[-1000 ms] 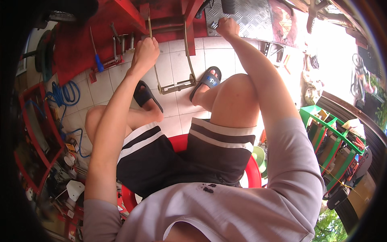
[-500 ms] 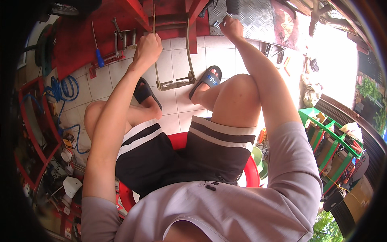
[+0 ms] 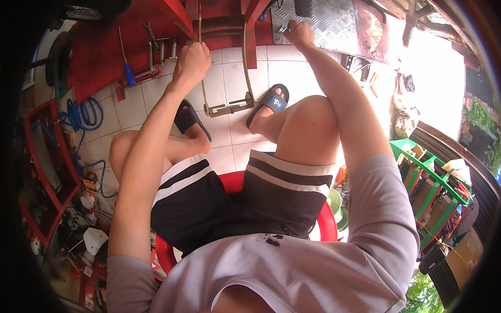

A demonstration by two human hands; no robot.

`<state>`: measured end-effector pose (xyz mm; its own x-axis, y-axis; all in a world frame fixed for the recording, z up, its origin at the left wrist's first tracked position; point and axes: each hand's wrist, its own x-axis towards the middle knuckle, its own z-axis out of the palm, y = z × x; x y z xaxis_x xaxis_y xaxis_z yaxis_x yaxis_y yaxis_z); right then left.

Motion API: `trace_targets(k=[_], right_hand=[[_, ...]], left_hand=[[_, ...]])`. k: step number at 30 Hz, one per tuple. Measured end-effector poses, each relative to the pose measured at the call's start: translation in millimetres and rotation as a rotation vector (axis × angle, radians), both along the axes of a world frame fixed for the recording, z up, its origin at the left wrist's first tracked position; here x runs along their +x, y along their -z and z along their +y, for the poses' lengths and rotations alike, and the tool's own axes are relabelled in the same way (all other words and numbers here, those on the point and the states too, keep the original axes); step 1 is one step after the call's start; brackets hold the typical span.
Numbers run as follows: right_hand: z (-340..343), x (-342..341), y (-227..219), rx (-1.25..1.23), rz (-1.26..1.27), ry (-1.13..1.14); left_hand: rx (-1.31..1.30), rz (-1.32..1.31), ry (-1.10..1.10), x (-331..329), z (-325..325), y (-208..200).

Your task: The person sits on a stool and assembles a metal mechanism, likely a bicycle brake assembly. They attach a curved metal arm to a central bracket, insert a bolt, and tighten it using a wrench. The person then attaches a rubber brake pad to the arm and secures it.

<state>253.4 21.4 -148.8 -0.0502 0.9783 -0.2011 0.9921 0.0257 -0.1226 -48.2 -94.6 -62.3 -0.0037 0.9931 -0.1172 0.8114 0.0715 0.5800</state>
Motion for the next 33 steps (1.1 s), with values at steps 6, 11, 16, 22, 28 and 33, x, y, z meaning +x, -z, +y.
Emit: trace_targets(k=[6, 11, 16, 22, 28, 33], right_hand=[[1, -7, -8, -0.049, -0.089, -0.048], [0, -1, -3, -0.021, -0.139, -0.155], [-1, -10, -7, -0.037, -0.168, -0.277], [0, -17, -9, -0.063, -0.167, -0.327], [0, 4, 10, 0.043, -0.102, -0.268], [-2, 3, 14, 0.041, -0.056, -0.151]], left_hand=[[-0.023, 0.001, -0.002, 0, 0, 1], [-0.042, -0.04, -0.008, 0, 1, 0], [-0.076, -0.044, -0.008, -2, 0, 0], [-0.024, 0.001, 0.006, -2, 1, 4], [-0.012, -0.011, 0.005, 2, 1, 4], [-0.002, 0.007, 0.012, -3, 0, 4]])
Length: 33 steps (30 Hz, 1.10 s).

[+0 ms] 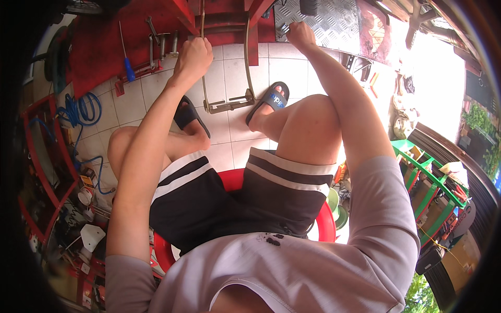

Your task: The person sits on a stool and assembles a metal mechanism, likely a bicycle brake assembly. They attach a curved metal arm to a central bracket, insert a bolt, and tighten it using a wrench. The person then attaches a rubber brake pad to the arm and secures it.

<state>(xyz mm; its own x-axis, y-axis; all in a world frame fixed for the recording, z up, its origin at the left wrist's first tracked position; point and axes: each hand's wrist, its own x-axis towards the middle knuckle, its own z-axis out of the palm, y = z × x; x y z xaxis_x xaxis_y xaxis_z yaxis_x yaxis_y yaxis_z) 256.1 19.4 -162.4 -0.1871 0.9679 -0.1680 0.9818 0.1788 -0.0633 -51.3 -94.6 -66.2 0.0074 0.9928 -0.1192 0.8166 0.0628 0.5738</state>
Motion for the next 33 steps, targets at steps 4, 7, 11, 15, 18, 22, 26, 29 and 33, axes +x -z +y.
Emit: trace_targets(k=[4, 7, 11, 15, 18, 22, 26, 29, 33], right_hand=[[3, 17, 10, -0.048, 0.088, 0.259], [0, 17, 14, -0.012, 0.22, 0.286], [3, 31, 22, 0.017, 0.253, 0.335], [3, 35, 26, 0.032, 0.224, 0.349], [0, 29, 23, 0.018, 0.218, 0.244], [1, 11, 14, -0.02, 0.157, 0.136], [5, 18, 24, 0.019, 0.098, 0.111], [5, 18, 28, 0.048, 0.126, 0.104], [4, 14, 27, 0.034, 0.167, 0.106]], left_hand=[[-0.025, -0.013, -0.006, 5, 1, -3], [-0.089, -0.007, -0.032, 2, 0, -4], [-0.078, -0.022, -0.039, 4, 1, -5], [-0.091, -0.022, -0.038, 4, 1, -3], [-0.081, -0.014, -0.025, 3, 1, -1], [-0.059, 0.007, -0.016, -1, 0, 1], [-0.038, -0.007, -0.013, 4, 1, 1], [-0.02, -0.02, -0.007, 3, 1, 0], [-0.021, -0.026, -0.001, 1, 0, -1]])
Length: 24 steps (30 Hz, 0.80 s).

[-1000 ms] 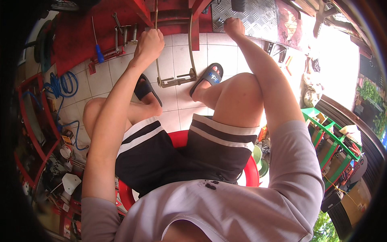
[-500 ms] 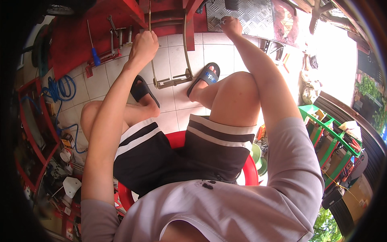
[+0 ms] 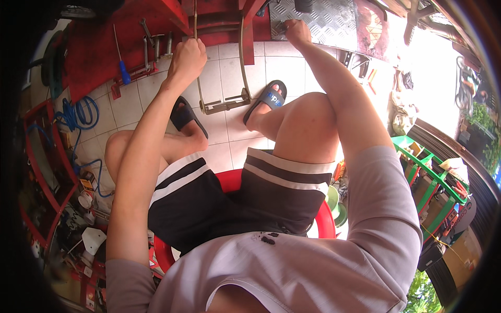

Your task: The person sits on a stool and assembles a metal mechanism, likely a bicycle brake assembly. They attach a curved metal arm to a central bracket, insert a bolt, and tighten it using a wrench. The person then attaches a rubber brake pad to the arm and secures it.

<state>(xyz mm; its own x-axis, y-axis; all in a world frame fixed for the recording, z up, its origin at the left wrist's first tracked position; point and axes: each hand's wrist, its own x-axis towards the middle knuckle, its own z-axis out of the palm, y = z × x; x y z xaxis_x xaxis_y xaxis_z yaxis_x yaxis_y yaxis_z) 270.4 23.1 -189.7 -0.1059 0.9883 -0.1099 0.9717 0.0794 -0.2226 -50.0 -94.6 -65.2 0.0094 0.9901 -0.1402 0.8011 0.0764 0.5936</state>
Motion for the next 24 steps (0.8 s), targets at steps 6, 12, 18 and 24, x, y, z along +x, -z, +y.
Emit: trace_targets(k=[6, 12, 18, 24], right_hand=[[2, 7, 2, -0.105, -0.012, 0.024], [1, 6, -2, -0.117, -0.017, 0.03], [-1, 5, -6, -0.105, 0.022, 0.032], [2, 16, 4, -0.083, 0.026, 0.031]], left_hand=[[-0.006, 0.006, 0.005, 0, 1, 3], [-0.016, 0.01, -0.003, 1, 1, 3], [-0.013, 0.021, -0.01, 0, 1, 4], [-0.019, 0.003, -0.001, 1, 1, 0]])
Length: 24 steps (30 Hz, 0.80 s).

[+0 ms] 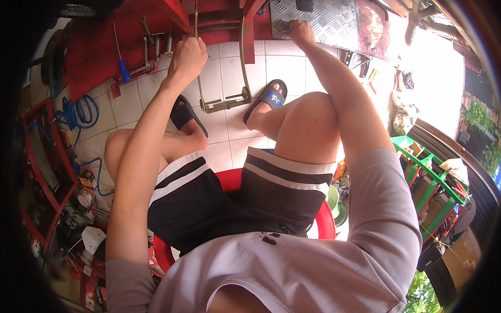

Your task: The person sits on a stool and assembles a metal mechanism, likely a bicycle brake assembly. They attach a curved metal arm to a central bracket, insert a bolt, and tighten it using a wrench. The person then attaches a rubber brake pad to the arm and secures it.

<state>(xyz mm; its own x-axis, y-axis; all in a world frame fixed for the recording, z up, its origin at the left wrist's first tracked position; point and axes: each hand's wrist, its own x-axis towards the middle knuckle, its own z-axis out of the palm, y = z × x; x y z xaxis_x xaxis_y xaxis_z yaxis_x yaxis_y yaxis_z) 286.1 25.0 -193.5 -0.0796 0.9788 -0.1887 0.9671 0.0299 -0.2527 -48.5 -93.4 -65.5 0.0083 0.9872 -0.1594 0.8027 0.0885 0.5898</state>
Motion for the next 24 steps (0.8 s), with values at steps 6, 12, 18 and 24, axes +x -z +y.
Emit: trace_targets(k=[6, 12, 18, 24], right_hand=[[-1, -5, -2, 0.004, -0.009, -0.008], [-3, -5, -10, -0.019, -0.027, -0.03], [-12, 2, -29, 0.11, 0.002, -0.225], [-15, 0, -40, 0.126, -0.026, -0.265]], left_hand=[[-0.021, -0.004, -0.008, -1, 0, -2], [-0.014, 0.003, -0.007, 0, 0, -1], [-0.052, 0.009, -0.028, -1, 0, -2], [-0.019, -0.019, -0.002, 0, 1, 0]])
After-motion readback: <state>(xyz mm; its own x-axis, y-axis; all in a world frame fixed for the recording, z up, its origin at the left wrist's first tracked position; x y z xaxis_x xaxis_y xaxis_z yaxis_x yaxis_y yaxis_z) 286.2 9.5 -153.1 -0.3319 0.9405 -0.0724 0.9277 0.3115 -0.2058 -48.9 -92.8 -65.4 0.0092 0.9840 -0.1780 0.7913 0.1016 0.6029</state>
